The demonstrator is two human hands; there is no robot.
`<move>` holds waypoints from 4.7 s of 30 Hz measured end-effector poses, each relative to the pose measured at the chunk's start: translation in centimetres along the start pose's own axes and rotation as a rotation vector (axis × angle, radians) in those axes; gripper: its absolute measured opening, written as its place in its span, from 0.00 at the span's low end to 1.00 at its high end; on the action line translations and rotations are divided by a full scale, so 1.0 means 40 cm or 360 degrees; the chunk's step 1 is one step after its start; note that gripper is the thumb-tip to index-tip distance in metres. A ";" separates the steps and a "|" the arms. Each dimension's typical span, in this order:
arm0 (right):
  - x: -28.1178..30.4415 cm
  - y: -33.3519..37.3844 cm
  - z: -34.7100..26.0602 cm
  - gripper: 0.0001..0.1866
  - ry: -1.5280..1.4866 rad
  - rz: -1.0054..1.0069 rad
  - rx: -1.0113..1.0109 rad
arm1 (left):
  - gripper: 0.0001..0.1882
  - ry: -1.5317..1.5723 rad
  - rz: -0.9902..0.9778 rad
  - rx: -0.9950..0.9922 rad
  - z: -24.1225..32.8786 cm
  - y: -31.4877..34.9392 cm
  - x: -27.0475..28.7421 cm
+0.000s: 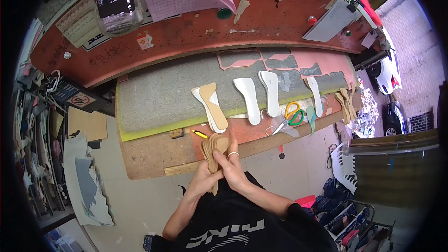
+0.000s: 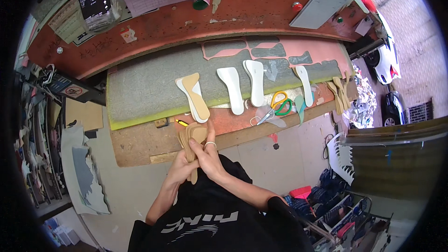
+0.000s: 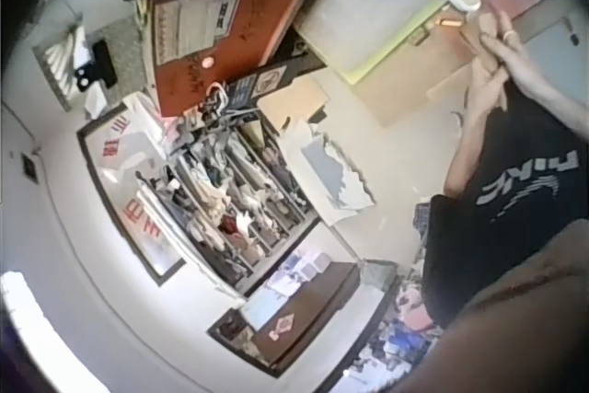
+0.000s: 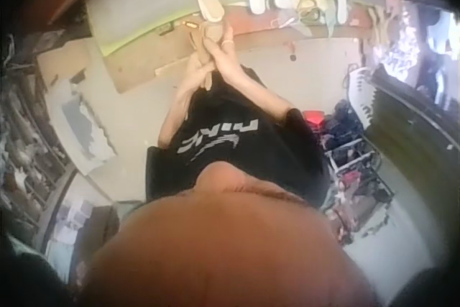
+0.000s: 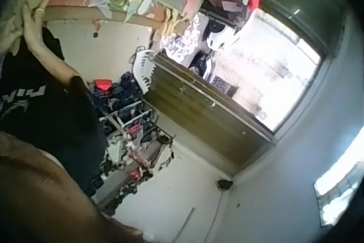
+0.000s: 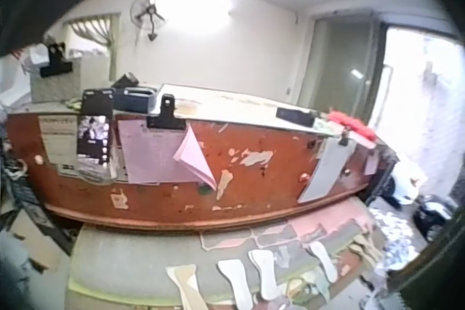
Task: The person assembles shoe insoles by applying adhesive tape to pink foam pieces and attaching them to white insole bases. They then mark the white insoles with a yellow pen and bundle the finished components together with a rubber band.
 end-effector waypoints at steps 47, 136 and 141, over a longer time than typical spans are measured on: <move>0.478 0.060 -0.377 0.38 -0.0344 -0.0296 0.0378 | 0.18 0.0612 -0.0531 0.0474 0.001 -0.262 -0.400; 0.414 0.019 -0.362 0.20 0.0739 -0.2128 -0.0254 | 0.25 0.0082 0.0210 -0.0476 0.096 -0.102 -0.295; 0.542 -0.058 -0.344 0.12 -0.1528 -0.0684 -0.0261 | 0.14 0.0312 -0.0184 -0.0391 0.068 -0.079 -0.305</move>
Point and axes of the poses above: each hand's wrist, its own y-axis away from the middle knuckle, its own x-axis out of the back of the hand, z = x × y, the point moved 5 cm from there along -y, towards the middle knuckle, and after that the axes turned 4 degrees about x, right-handed, at the moved point
